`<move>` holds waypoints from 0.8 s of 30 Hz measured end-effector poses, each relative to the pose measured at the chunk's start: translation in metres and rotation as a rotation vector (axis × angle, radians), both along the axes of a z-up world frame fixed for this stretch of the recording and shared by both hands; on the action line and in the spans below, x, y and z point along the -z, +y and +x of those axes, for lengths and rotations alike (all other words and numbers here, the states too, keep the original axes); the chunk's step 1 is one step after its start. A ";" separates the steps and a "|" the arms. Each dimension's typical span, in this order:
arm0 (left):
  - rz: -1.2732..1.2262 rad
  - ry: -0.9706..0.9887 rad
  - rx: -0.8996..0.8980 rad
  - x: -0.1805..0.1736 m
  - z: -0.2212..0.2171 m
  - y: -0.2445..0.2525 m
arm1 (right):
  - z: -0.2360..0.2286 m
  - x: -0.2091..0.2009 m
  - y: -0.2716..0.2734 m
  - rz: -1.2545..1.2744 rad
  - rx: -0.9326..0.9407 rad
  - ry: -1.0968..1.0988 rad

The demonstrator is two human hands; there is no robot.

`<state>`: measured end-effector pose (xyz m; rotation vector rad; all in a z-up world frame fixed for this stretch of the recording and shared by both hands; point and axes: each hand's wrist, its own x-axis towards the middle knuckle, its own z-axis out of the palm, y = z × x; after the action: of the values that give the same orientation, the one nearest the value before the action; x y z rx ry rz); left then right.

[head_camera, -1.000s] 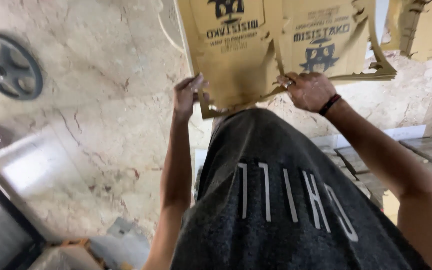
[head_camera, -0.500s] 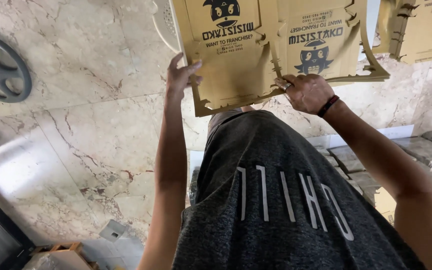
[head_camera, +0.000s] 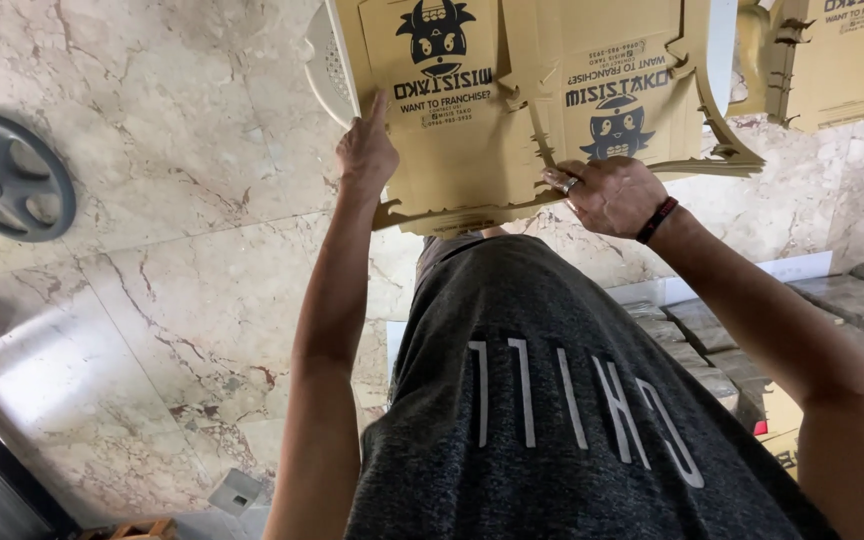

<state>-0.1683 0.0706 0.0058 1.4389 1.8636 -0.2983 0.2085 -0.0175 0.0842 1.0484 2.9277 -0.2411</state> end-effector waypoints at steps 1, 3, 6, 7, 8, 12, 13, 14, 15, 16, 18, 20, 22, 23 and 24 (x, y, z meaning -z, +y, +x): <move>-0.013 0.017 0.057 -0.004 0.001 0.003 | -0.001 0.002 0.000 0.008 -0.002 0.005; -0.025 0.035 0.116 -0.006 0.001 0.010 | -0.001 0.006 0.001 0.017 -0.001 0.012; -0.078 0.088 0.161 -0.012 -0.002 0.025 | -0.001 0.010 0.003 -0.240 -0.038 -0.361; -0.164 0.000 0.120 -0.022 -0.003 0.030 | 0.000 0.011 0.003 -0.204 -0.042 -0.322; -0.250 -0.089 0.079 -0.031 -0.004 0.035 | 0.001 0.012 0.003 -0.169 -0.047 -0.283; -0.267 -0.124 0.267 -0.087 -0.012 0.041 | -0.013 -0.046 0.014 -0.093 0.040 -0.220; -0.317 -0.108 0.296 -0.113 -0.007 0.044 | -0.012 -0.045 0.014 -0.094 0.051 -0.220; -0.366 -0.092 0.324 -0.139 -0.003 0.047 | -0.011 -0.044 0.014 -0.096 0.063 -0.219; -0.368 -0.092 0.324 -0.129 -0.004 0.045 | -0.008 -0.033 0.011 -0.098 0.062 -0.219; -0.346 -0.089 0.310 -0.120 -0.004 0.043 | -0.006 -0.021 0.008 -0.024 0.052 -0.161; -0.328 -0.089 0.303 -0.101 -0.005 0.036 | -0.006 -0.009 -0.002 0.046 0.049 -0.107; -0.271 -0.081 0.245 -0.079 -0.001 0.037 | -0.007 -0.007 -0.005 0.030 0.077 -0.015; -0.208 -0.074 0.198 -0.012 -0.010 0.032 | -0.004 0.017 -0.017 0.000 0.114 -0.011; -0.141 -0.060 0.139 0.022 -0.016 0.029 | -0.003 0.029 -0.022 -0.026 0.141 0.003; -0.145 -0.065 0.146 0.025 -0.018 0.024 | -0.005 0.041 -0.031 -0.029 0.149 -0.002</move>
<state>-0.1864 0.0949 -0.0192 1.4700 1.6535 -0.4437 0.2030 -0.0481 0.0429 1.2624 2.8378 -0.2851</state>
